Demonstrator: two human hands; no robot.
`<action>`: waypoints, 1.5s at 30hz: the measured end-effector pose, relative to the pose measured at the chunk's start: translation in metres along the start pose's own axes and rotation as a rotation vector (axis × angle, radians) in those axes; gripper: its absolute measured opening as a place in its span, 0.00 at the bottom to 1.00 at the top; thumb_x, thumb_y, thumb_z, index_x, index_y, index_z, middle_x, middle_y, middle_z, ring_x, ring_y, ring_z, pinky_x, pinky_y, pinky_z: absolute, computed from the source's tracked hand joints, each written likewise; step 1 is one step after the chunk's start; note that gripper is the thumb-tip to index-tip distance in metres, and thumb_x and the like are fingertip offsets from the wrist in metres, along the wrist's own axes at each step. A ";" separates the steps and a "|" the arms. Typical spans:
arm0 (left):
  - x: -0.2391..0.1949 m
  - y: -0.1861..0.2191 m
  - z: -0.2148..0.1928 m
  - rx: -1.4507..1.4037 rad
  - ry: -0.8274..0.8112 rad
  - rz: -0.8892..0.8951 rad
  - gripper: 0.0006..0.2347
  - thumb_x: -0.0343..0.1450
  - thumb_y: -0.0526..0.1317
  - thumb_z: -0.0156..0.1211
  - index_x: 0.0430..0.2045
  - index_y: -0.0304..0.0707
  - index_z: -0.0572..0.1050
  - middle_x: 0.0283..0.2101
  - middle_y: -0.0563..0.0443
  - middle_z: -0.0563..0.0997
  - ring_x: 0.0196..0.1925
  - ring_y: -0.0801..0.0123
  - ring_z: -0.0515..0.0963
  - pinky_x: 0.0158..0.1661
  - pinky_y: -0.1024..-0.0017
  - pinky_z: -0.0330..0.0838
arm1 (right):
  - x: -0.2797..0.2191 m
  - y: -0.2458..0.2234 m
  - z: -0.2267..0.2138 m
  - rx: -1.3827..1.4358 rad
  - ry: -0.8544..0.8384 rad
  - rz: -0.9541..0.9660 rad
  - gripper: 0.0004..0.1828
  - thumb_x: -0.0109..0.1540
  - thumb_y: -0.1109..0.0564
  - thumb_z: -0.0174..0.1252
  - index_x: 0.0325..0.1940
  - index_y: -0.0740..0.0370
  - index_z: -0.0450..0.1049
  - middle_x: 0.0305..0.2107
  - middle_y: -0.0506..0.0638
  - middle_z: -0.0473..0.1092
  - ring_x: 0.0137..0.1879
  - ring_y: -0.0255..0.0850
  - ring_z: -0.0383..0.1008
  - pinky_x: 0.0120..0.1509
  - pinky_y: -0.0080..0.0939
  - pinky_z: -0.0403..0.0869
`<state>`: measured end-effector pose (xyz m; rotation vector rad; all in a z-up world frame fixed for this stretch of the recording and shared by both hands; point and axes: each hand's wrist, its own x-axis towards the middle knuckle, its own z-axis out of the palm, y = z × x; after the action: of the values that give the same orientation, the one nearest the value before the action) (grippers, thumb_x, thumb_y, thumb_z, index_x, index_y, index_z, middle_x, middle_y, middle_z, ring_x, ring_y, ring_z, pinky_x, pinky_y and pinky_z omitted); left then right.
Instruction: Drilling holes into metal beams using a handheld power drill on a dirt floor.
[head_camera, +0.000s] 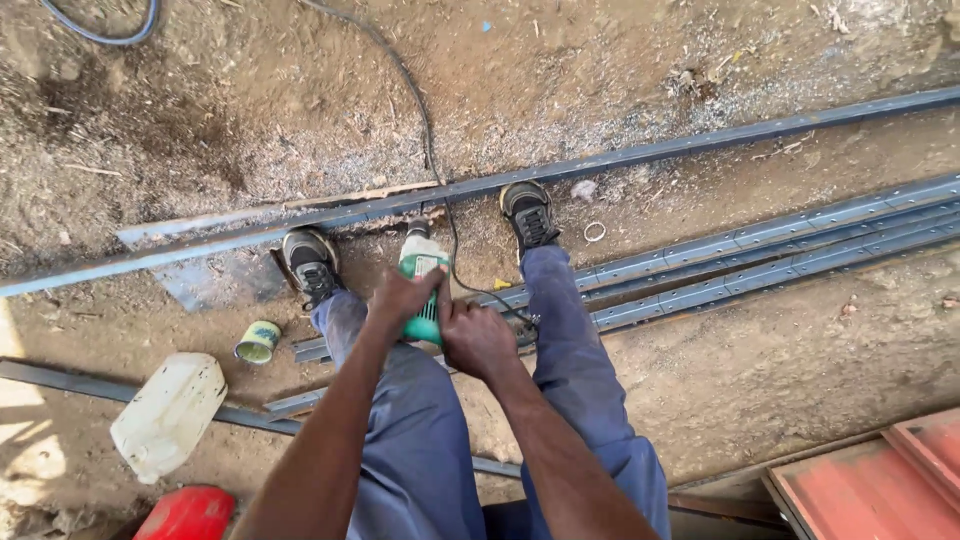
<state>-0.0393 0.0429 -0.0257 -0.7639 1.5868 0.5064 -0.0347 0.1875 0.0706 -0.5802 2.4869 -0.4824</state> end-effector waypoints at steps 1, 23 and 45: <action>0.006 0.004 0.004 -0.004 0.002 -0.009 0.39 0.55 0.67 0.66 0.51 0.32 0.74 0.53 0.28 0.80 0.59 0.37 0.78 0.58 0.44 0.71 | -0.005 0.002 0.014 0.005 -0.004 -0.007 0.25 0.51 0.56 0.52 0.48 0.73 0.74 0.20 0.53 0.70 0.24 0.52 0.78 0.23 0.50 0.75; -0.022 0.027 -0.014 -0.263 0.041 -0.156 0.40 0.52 0.59 0.75 0.54 0.27 0.76 0.56 0.33 0.80 0.62 0.46 0.76 0.59 0.54 0.72 | -0.016 0.014 0.050 -0.096 -0.073 -0.093 0.43 0.50 0.55 0.49 0.68 0.82 0.61 0.22 0.57 0.73 0.27 0.51 0.79 0.27 0.51 0.77; -0.053 0.012 -0.033 -0.063 -0.010 -0.027 0.43 0.56 0.66 0.67 0.59 0.29 0.73 0.60 0.32 0.77 0.64 0.42 0.75 0.60 0.51 0.72 | -0.033 -0.030 0.017 0.108 -0.374 0.162 0.51 0.55 0.48 0.64 0.75 0.76 0.52 0.43 0.65 0.75 0.44 0.62 0.81 0.40 0.64 0.80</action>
<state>-0.0684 0.0379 0.0302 -0.8278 1.5559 0.5414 0.0095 0.1752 0.0838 -0.3817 2.1160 -0.4009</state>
